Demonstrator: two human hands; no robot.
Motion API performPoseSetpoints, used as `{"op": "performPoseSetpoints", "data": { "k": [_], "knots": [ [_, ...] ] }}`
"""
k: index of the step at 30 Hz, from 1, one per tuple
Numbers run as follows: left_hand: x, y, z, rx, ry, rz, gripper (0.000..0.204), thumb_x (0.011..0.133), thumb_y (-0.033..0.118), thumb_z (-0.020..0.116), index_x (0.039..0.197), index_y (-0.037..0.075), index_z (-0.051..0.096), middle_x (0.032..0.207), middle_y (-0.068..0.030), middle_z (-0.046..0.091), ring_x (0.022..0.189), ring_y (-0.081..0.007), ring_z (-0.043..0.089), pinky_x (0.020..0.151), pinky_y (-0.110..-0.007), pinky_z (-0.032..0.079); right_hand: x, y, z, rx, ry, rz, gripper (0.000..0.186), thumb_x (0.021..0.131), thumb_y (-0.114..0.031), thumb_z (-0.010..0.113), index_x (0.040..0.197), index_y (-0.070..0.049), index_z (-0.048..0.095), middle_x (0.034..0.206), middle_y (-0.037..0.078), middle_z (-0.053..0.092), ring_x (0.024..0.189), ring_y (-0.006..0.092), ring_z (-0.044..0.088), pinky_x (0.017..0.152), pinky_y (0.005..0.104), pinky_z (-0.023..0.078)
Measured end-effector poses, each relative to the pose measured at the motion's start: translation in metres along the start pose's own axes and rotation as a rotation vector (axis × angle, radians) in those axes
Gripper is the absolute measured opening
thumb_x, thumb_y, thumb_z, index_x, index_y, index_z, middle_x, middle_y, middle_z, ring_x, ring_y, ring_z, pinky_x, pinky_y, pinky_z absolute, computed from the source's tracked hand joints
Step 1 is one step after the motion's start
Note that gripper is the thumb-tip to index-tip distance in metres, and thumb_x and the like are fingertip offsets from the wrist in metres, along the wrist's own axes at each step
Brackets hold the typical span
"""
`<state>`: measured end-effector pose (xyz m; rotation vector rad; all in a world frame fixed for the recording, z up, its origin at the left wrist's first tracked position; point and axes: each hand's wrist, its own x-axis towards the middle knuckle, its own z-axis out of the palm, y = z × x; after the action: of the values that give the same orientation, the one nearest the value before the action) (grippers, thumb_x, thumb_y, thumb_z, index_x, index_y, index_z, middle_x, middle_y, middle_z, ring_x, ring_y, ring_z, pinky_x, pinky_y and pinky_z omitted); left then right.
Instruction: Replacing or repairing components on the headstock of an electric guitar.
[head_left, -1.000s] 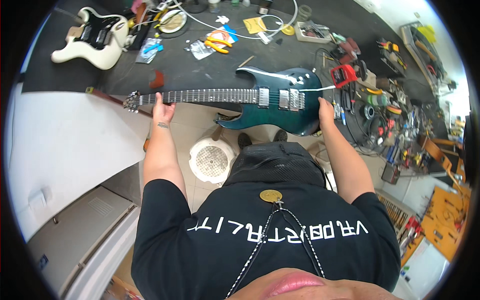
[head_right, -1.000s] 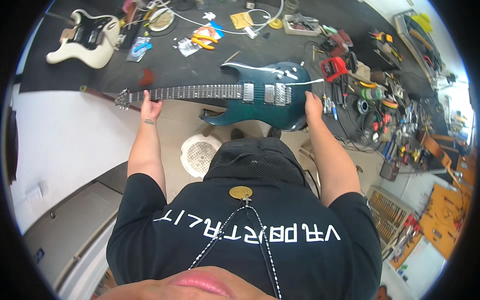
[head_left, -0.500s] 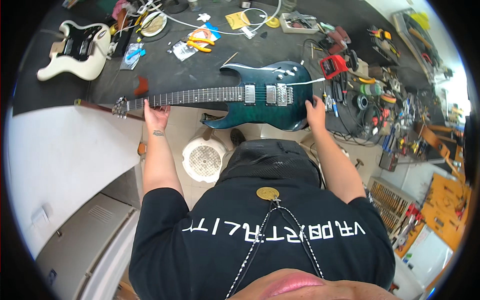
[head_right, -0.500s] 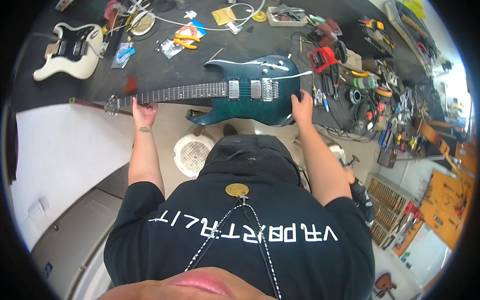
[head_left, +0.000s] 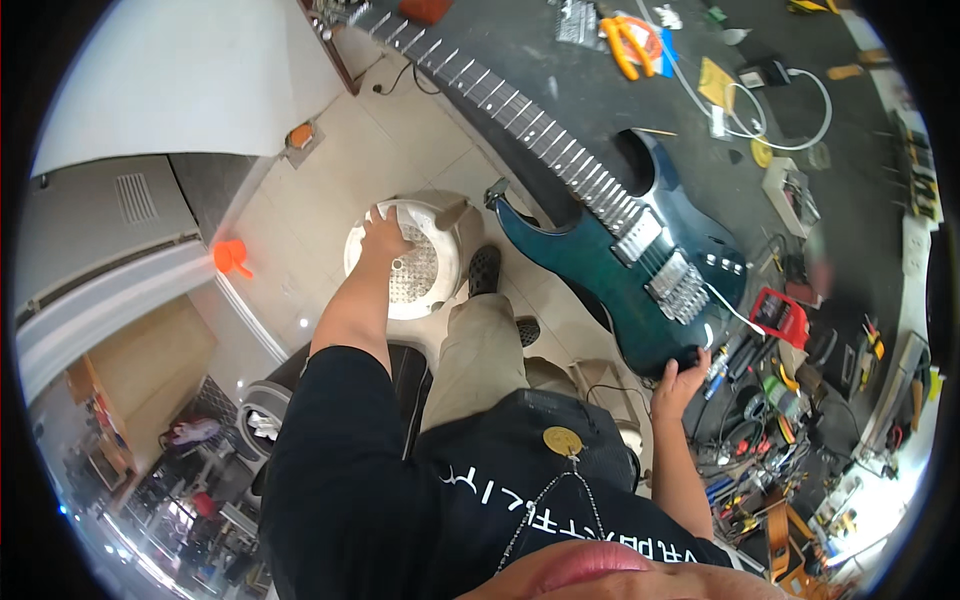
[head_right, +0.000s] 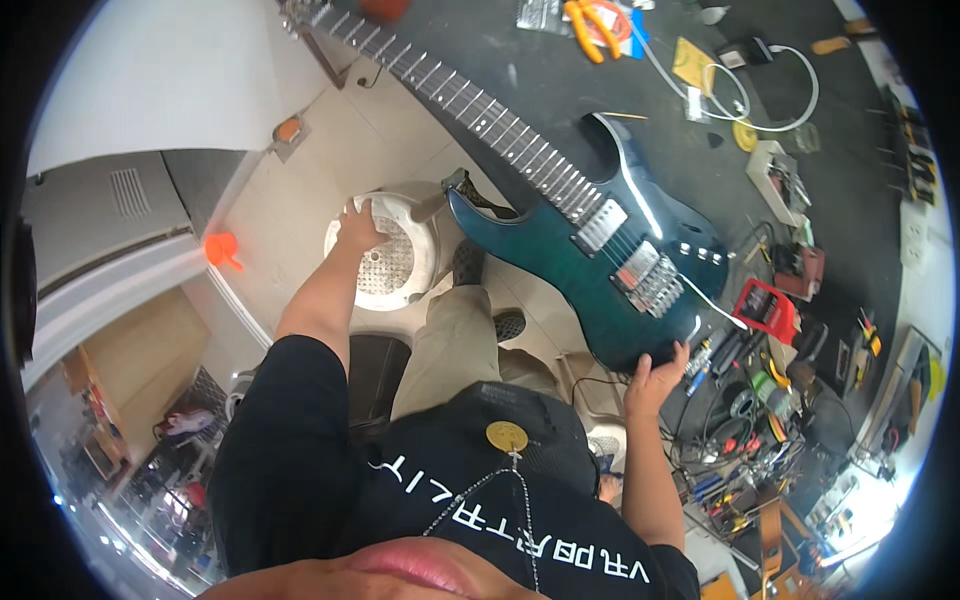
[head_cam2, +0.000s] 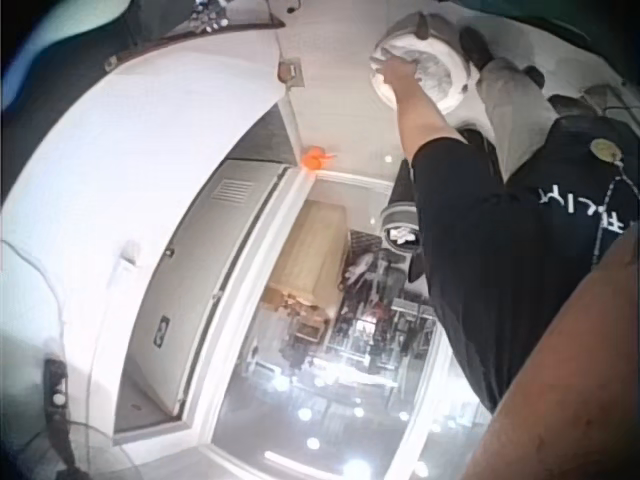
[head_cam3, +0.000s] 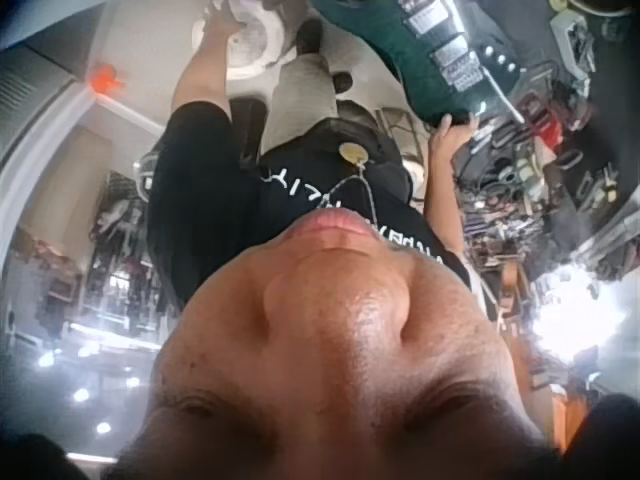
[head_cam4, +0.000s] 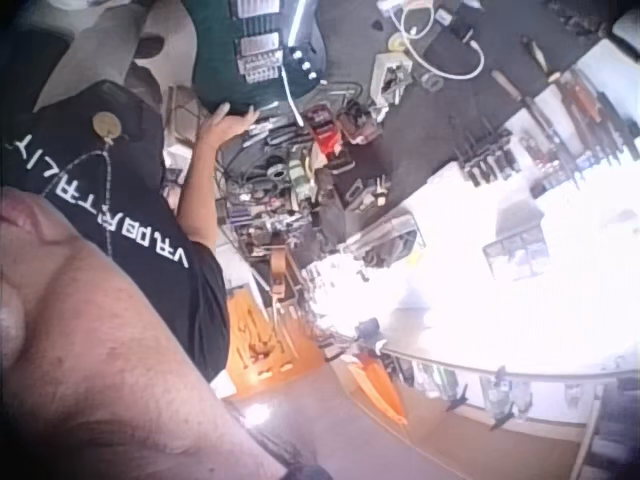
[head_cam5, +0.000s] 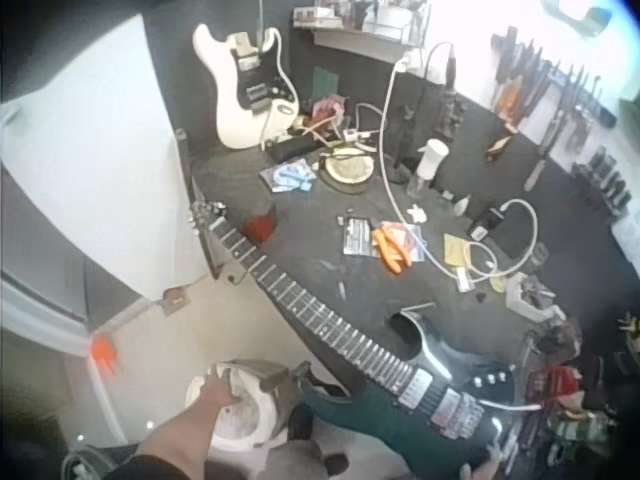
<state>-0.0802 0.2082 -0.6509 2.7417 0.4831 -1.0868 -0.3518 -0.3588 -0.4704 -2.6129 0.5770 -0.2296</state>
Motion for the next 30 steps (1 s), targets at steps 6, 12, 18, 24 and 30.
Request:
{"op": "performPoseSetpoints", "data": {
  "k": [6, 12, 18, 24, 30],
  "knots": [
    [0.004, -0.036, 0.017, 0.072, 0.059, 0.038, 0.137, 0.052, 0.034, 0.106, 0.167, 0.040, 0.031, 0.177, -0.0135, 0.017, 0.156, -0.0565, 0.026, 0.112, -0.076, 0.046, -0.004, 0.006, 0.017, 0.029, 0.031, -0.026, 0.084, 0.109, -0.057, 0.049, 0.157, 0.010, 0.033, 0.158, 0.033, 0.038, 0.148, 0.0445, 0.038, 0.127, 0.0513, 0.025],
    [-0.025, -0.086, 0.069, -0.044, 0.018, -0.094, 0.144, 0.053, 0.038, 0.108, 0.170, 0.038, 0.024, 0.177, -0.0188, 0.015, 0.154, -0.0604, 0.028, 0.111, -0.074, 0.049, 0.006, 0.011, 0.021, -0.022, 0.091, -0.060, 0.087, 0.109, -0.062, 0.047, 0.156, 0.009, 0.034, 0.155, 0.032, 0.040, 0.146, 0.0454, 0.040, 0.126, 0.0518, 0.027],
    [-0.111, -0.124, 0.153, 0.082, -0.224, -0.294, 0.147, 0.066, 0.066, 0.095, 0.173, 0.016, 0.008, 0.170, -0.0314, 0.028, 0.149, -0.0488, 0.048, 0.113, -0.067, 0.045, 0.005, 0.013, 0.026, -0.031, 0.084, -0.059, 0.085, 0.107, -0.064, 0.048, 0.156, 0.005, 0.037, 0.157, 0.032, 0.041, 0.145, 0.0466, 0.041, 0.124, 0.0542, 0.027],
    [-0.117, -0.115, 0.170, 0.218, -0.400, -0.253, 0.142, 0.075, 0.074, 0.087, 0.171, 0.005, 0.007, 0.156, -0.0309, 0.050, 0.147, -0.0444, 0.050, 0.116, -0.056, 0.047, -0.008, 0.014, 0.027, 0.031, 0.159, 0.055, 0.090, 0.103, -0.066, 0.054, 0.151, 0.009, 0.041, 0.156, 0.032, 0.043, 0.145, 0.0448, 0.042, 0.123, 0.0521, 0.030],
    [-0.058, -0.147, 0.195, 0.334, -0.363, -0.254, 0.100, 0.089, 0.064, 0.076, 0.160, 0.003, 0.042, 0.145, -0.0260, 0.064, 0.143, -0.0376, 0.056, 0.114, -0.051, 0.049, -0.007, -0.014, 0.044, 0.183, 0.349, 0.027, 0.083, 0.103, -0.059, 0.057, 0.151, 0.008, 0.044, 0.150, 0.024, 0.047, 0.143, 0.0361, 0.046, 0.125, 0.0482, 0.031]
  ]
}}
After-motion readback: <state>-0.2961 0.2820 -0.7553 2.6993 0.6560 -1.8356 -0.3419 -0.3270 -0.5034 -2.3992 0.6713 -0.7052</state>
